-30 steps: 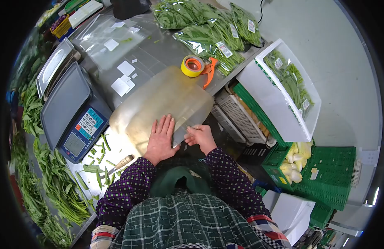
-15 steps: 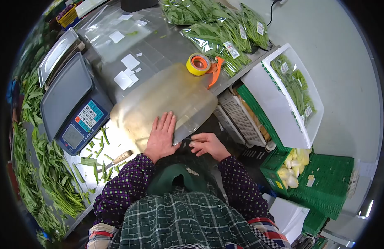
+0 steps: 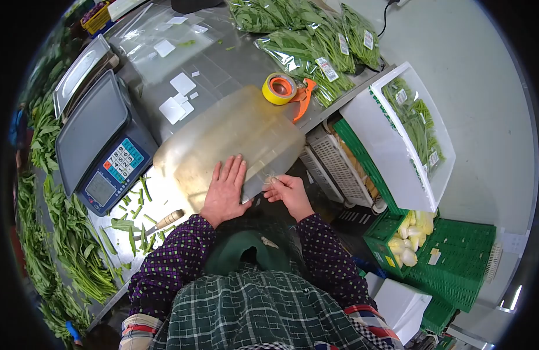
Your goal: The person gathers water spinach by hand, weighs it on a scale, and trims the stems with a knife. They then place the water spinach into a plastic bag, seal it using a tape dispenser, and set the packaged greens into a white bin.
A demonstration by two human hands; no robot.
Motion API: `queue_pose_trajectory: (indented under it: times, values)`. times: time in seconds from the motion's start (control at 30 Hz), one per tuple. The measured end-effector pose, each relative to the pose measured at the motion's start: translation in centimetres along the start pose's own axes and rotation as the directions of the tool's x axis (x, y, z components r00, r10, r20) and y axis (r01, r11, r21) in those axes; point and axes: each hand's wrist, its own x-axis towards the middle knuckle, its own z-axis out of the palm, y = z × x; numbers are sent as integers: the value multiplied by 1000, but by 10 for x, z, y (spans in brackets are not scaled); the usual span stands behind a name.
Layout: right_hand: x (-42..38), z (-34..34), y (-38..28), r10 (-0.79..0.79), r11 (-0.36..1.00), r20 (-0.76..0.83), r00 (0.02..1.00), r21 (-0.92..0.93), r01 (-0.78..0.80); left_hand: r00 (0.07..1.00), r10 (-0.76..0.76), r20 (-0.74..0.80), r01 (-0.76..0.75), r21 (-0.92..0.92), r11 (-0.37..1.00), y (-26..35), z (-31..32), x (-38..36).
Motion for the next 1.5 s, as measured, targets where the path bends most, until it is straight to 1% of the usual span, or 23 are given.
queue_pose_trajectory:
  times: [0.1, 0.17, 0.23, 0.27, 0.3, 0.37, 0.43, 0.5, 0.53, 0.57, 0.63, 0.67, 0.8, 0.97, 1.1, 1.13, 1.17, 1.23, 1.3, 1.37, 1.4, 1.43, 1.5]
  values:
    - [5, 0, 14, -13, 1000, -32, 999, 13, 13, 1000, -9, 10, 9, -9, 1000, -1, 1, 1]
    - [6, 6, 26, -78, 974, -76, 994, 205, 92, 1000, -22, 22, 23, -29, 999, -3, 2, 3]
    - [3, 21, 34, -49, 984, -39, 998, 170, 55, 999, -37, 30, 38, -45, 998, -4, 4, 4]
    - [3, 23, 36, -37, 981, 23, 999, 190, 32, 999, -31, 21, 32, -44, 999, -5, 5, 5]
    - [5, 21, 36, -40, 981, 27, 999, 192, 34, 1000, -26, 11, 26, -39, 999, -7, 5, 5]
    - [8, 12, 30, -41, 915, -114, 993, 394, 83, 1000, -28, 10, 29, -42, 999, -7, 4, 4]
    - [14, 1, 29, -64, 913, -126, 990, 392, 109, 1000, -21, 9, 22, -55, 998, -5, 4, 5]
    - [16, 1, 32, -77, 974, -71, 994, 208, 90, 1000, -23, 5, 24, -50, 998, -5, 3, 6]
    - [16, 6, 38, -73, 971, -30, 997, 225, 78, 1000, -25, 3, 25, -50, 998, -5, 3, 6]
    - [13, 10, 36, -74, 972, -24, 997, 224, 78, 1000, -24, 7, 24, -44, 999, -6, 4, 6]
    - [8, 17, 33, -5, 905, -69, 998, 425, 34, 999, -30, 12, 31, -35, 999, -7, 3, 5]
    - [9, 16, 30, -35, 908, -89, 995, 414, 69, 999, -29, 17, 29, -31, 999, -7, 2, 5]
    - [17, 7, 35, -58, 930, -64, 996, 361, 77, 999, -34, 20, 34, -8, 999, -6, 4, 7]
    - [14, 13, 42, -42, 955, -15, 999, 292, 44, 999, -33, 7, 34, -41, 999, -7, 4, 6]
    - [21, 5, 29, -65, 937, -49, 997, 340, 77, 999, -43, 6, 43, -42, 998, -7, 4, 8]
    - [19, 6, 29, -34, 936, -31, 999, 350, 42, 999, -39, 6, 39, -42, 998, -7, 5, 8]
    - [16, 8, 31, -36, 936, -32, 999, 348, 45, 999, -42, 3, 42, -41, 998, -7, 5, 8]
    - [10, 15, 38, 2, 993, 12, 1000, 116, -3, 999, -47, 0, 47, -40, 998, -8, 5, 8]
    - [11, 19, 27, -6, 990, -8, 1000, 140, 7, 999, -45, -3, 45, -53, 998, -9, 5, 8]
    - [22, 8, 9, -82, 954, -122, 989, 278, 114, 999, -50, -2, 50, -45, 998, -7, 3, 8]
    - [26, 6, 0, -92, 986, -114, 989, 126, 106, 999, -45, -3, 44, -38, 998, -6, 3, 8]
    - [26, 6, -1, -91, 986, -118, 989, 132, 106, 999, -40, 2, 40, -36, 999, -7, 3, 8]
    - [27, 8, -3, -62, 994, -121, 991, 83, 72, 999, -9, -48, 2, -148, 989, -13, 3, 6]
